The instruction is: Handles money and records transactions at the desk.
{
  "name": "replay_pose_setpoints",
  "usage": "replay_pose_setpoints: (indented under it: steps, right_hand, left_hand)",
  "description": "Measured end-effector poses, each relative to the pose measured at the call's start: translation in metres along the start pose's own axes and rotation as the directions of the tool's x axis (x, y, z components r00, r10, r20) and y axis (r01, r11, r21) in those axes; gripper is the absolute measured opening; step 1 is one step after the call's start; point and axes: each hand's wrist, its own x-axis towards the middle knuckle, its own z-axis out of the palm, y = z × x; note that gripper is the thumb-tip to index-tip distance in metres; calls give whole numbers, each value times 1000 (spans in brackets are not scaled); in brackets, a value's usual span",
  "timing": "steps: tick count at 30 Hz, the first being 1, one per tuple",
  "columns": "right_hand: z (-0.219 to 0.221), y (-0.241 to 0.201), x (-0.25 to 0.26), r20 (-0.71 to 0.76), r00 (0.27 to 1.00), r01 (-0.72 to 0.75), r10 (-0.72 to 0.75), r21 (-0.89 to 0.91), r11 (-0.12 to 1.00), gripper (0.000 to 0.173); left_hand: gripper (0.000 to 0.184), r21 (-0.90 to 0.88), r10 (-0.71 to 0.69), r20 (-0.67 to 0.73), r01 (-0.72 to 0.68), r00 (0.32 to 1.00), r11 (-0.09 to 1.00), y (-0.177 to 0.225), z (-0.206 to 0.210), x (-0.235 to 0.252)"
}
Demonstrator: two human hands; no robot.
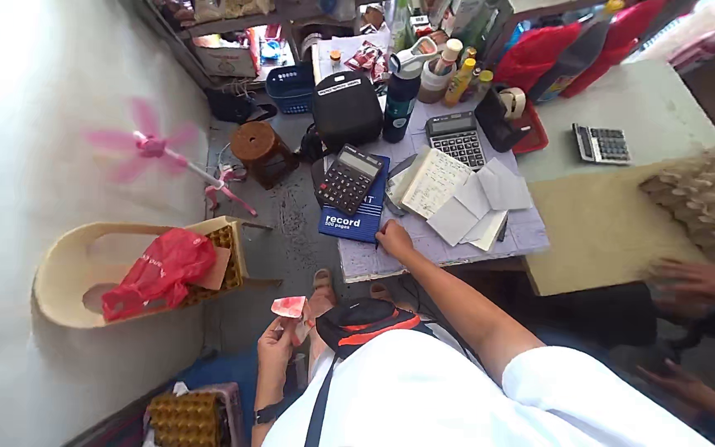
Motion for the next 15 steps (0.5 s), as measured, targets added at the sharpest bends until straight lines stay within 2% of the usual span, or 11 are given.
replay_pose_setpoints:
  steps: [3, 5, 10, 13, 15]
  right_hand:
    - [-2, -5, -4, -43, 996, -79, 78, -22, 997, 45]
    - [-2, -11, -9, -67, 985, -158, 157, -2, 987, 46]
    - [3, -23, -18, -103, 962, -253, 254, 23, 967, 42]
    - [16, -11, -31, -136, 954, -255, 269, 111, 960, 38]
    - [26, -4, -38, -181, 938, -269, 296, 161, 950, 43]
  left_hand:
    - [14, 86, -10, 179, -6, 984, 996, 20, -11, 63]
    - [15, 152, 12, 347, -69, 938, 986, 44, -13, 103]
    - [15, 265, 63, 672, -320, 738, 910, 101, 6, 202]
    - [19, 312, 14, 786, -416, 618, 854, 128, 41, 232]
    - [26, 309, -21, 851, -468, 525, 828, 140, 74, 240]
